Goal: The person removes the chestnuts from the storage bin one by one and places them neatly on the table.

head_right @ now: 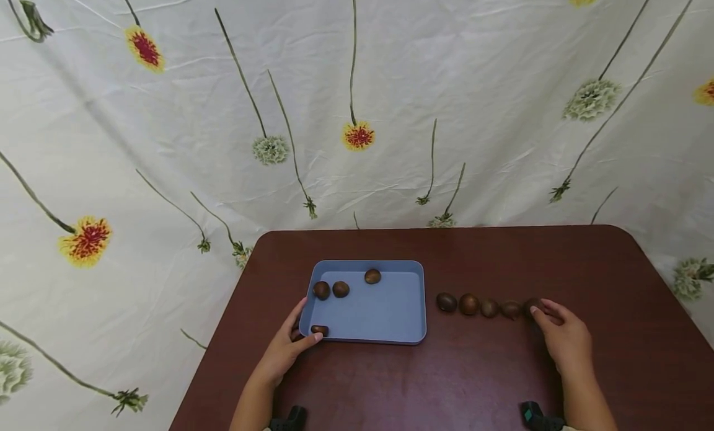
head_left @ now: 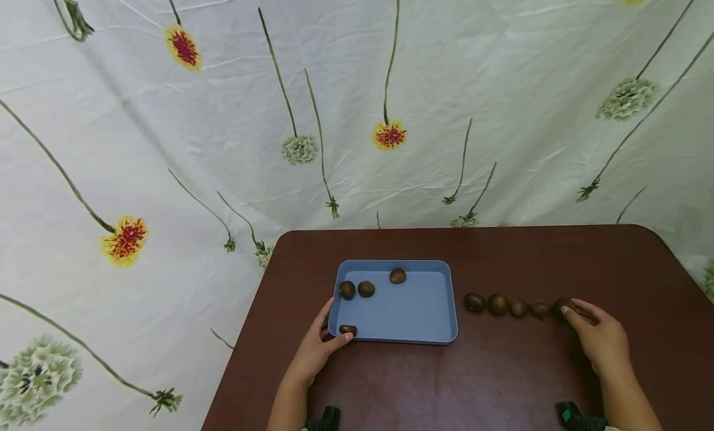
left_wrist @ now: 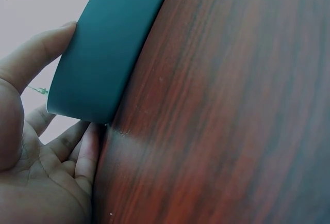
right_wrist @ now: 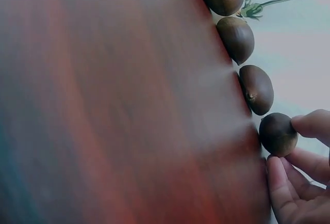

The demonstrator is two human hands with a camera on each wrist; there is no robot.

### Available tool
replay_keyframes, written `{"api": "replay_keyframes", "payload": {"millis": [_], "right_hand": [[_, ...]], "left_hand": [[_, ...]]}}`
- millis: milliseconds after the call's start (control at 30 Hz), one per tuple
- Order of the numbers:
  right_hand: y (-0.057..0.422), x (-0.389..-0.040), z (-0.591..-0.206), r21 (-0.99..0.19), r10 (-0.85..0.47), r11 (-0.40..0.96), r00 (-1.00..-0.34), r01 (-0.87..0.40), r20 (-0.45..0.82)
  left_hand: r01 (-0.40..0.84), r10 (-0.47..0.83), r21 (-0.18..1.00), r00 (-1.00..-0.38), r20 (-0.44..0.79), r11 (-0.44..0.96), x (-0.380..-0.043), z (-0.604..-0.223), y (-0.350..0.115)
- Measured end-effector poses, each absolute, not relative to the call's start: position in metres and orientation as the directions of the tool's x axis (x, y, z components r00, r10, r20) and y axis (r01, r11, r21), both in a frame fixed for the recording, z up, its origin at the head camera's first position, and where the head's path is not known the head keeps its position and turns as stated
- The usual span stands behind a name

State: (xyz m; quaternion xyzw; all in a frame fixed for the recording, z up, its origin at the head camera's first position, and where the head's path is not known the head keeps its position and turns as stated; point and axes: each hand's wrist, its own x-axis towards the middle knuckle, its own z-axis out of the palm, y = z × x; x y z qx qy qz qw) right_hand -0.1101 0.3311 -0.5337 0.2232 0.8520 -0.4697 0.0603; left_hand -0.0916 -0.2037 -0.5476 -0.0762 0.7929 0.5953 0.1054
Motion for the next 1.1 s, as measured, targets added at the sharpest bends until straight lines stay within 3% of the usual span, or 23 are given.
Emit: {"api": "replay_keyframes", "payload": {"millis": [333, 1100], "right_hand": [[0.3323, -0.1102, -0.5338, -0.778, 0.292, 0.436, -0.889, 0.453, -0.353], [0.3342, -0.106, -0.5368, -0.805, 0.262, 0.447, -0.917, 0.39, -0.299]], "left_hand": [[-0.25, 0.002, 0.922, -0.965, -0.262, 0.295, -0.0908, -0.5513, -0.2043], [-0.247, 0.01, 0.932, -0.966, -0.259, 0.265, -0.09, -0.5469, -0.2027]]}}
